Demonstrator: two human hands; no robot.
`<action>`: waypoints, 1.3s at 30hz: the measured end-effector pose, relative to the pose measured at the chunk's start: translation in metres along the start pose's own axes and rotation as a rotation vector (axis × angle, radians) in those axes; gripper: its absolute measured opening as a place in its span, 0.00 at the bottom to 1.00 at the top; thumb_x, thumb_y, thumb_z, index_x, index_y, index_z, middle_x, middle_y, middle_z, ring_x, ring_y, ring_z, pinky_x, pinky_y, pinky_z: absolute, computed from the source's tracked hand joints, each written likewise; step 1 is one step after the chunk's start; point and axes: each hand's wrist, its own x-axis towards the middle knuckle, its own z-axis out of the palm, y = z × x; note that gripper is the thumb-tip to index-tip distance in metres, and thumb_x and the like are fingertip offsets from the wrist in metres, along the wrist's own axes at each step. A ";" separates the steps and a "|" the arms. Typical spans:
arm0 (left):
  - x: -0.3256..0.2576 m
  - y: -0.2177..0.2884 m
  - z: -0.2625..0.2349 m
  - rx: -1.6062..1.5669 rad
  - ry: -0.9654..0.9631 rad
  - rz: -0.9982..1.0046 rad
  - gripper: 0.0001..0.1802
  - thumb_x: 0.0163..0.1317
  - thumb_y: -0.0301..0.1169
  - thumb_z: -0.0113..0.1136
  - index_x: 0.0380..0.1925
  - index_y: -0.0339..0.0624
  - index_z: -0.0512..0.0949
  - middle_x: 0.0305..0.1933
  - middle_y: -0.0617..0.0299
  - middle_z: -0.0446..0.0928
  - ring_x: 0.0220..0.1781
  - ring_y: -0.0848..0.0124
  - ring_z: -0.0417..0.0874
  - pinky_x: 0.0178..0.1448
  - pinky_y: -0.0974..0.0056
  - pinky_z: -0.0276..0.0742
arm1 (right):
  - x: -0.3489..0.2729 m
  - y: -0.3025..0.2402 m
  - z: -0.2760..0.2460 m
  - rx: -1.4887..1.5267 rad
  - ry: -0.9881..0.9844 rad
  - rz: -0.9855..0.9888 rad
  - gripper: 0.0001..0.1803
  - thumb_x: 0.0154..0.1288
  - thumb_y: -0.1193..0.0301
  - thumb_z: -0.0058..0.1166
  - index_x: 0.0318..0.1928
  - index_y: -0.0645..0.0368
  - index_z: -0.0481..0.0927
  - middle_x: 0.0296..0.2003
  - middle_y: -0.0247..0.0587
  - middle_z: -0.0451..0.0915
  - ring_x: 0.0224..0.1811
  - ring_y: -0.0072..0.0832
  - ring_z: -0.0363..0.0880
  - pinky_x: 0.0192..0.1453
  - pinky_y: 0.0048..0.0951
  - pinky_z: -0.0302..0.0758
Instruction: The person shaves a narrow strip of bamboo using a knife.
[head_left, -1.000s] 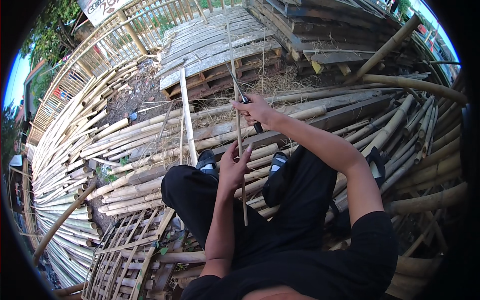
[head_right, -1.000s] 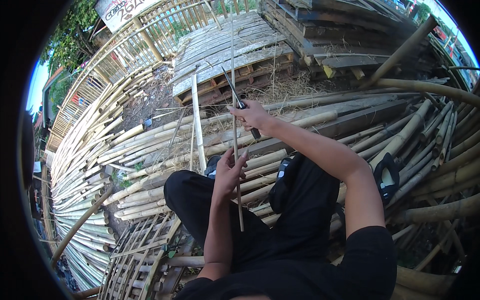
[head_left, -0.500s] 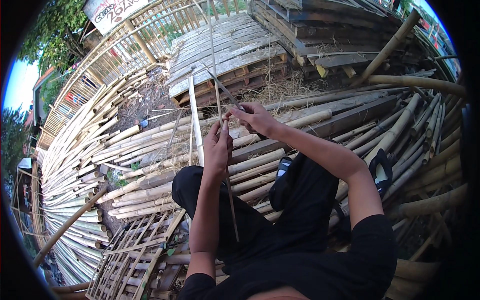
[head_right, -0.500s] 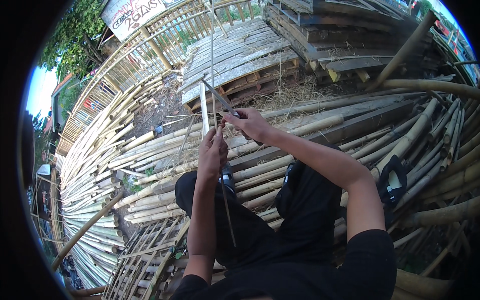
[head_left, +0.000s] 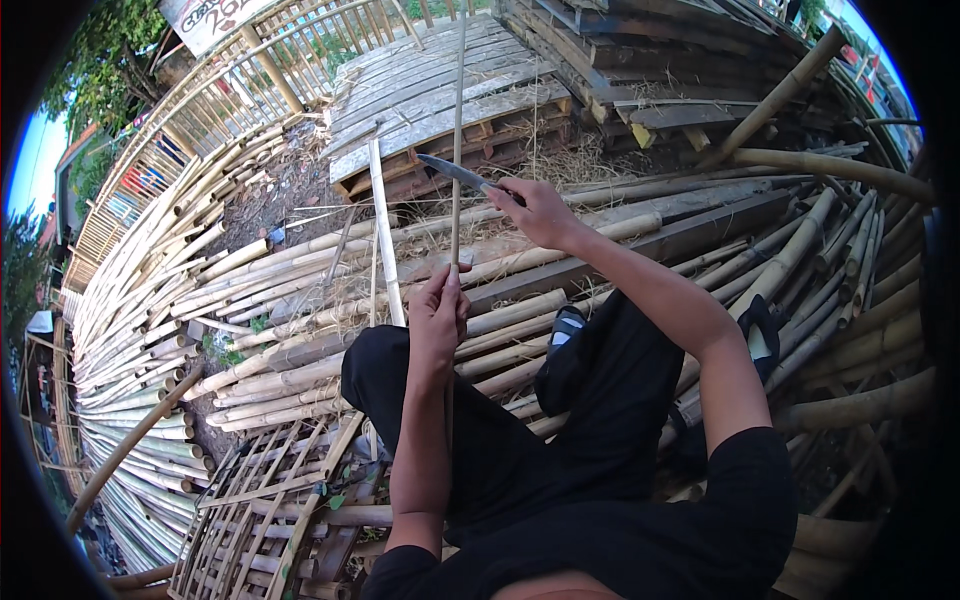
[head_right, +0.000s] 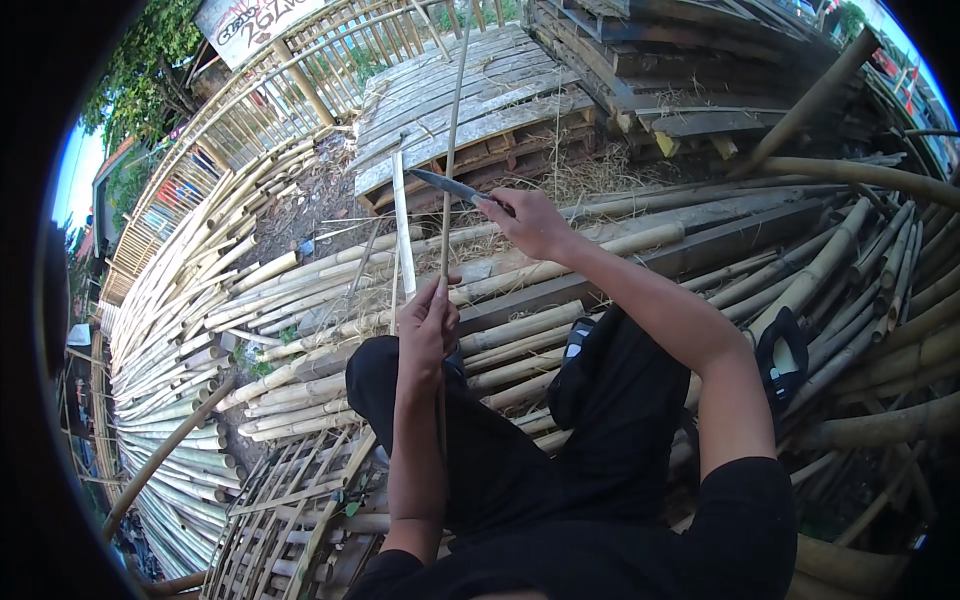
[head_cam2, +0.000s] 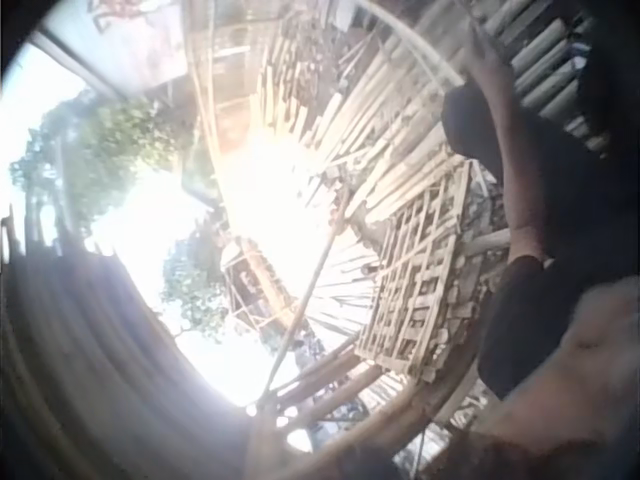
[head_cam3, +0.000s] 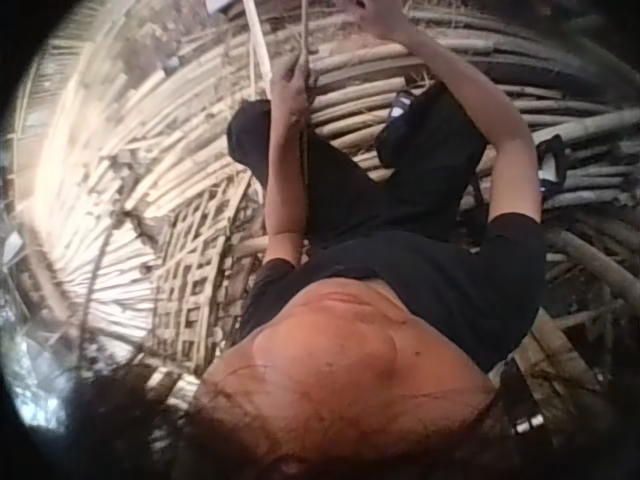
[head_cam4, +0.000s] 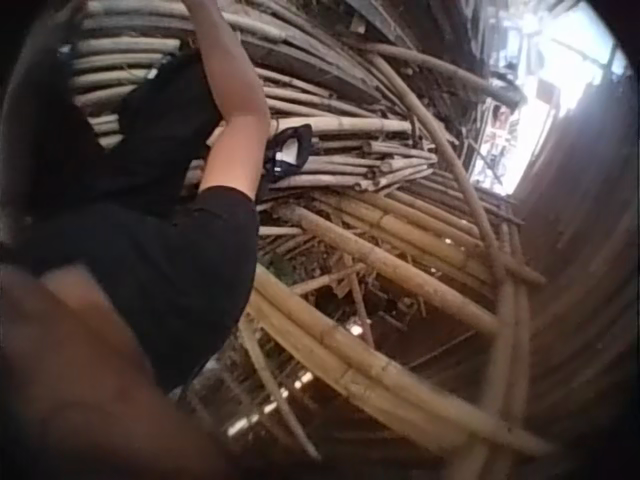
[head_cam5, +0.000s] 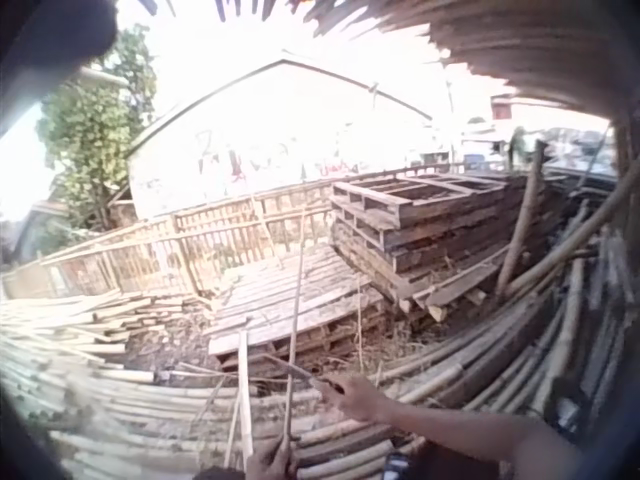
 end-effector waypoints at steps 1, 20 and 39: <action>-0.001 0.000 -0.001 -0.015 -0.006 -0.009 0.14 0.76 0.34 0.45 0.53 0.41 0.74 0.17 0.75 0.60 0.11 0.88 0.53 0.14 0.77 0.47 | 0.002 0.002 -0.001 -0.006 0.022 -0.003 0.19 0.72 0.57 0.48 0.36 0.63 0.78 0.19 0.46 0.73 0.20 0.33 0.69 0.26 0.36 0.64; -0.014 -0.006 -0.011 -0.077 -0.024 -0.045 0.12 0.75 0.34 0.45 0.49 0.39 0.72 0.15 0.76 0.52 0.11 0.86 0.51 0.14 0.76 0.44 | -0.016 -0.011 0.018 -0.259 -0.310 -0.236 0.24 0.73 0.53 0.44 0.32 0.62 0.75 0.19 0.55 0.75 0.24 0.55 0.75 0.30 0.49 0.70; -0.012 -0.003 -0.005 -0.071 0.074 -0.127 0.13 0.76 0.36 0.43 0.48 0.40 0.73 0.16 0.76 0.57 0.13 0.87 0.53 0.15 0.77 0.47 | 0.008 0.023 -0.025 -0.091 0.020 0.022 0.16 0.72 0.57 0.51 0.39 0.59 0.77 0.17 0.40 0.73 0.18 0.29 0.70 0.26 0.33 0.65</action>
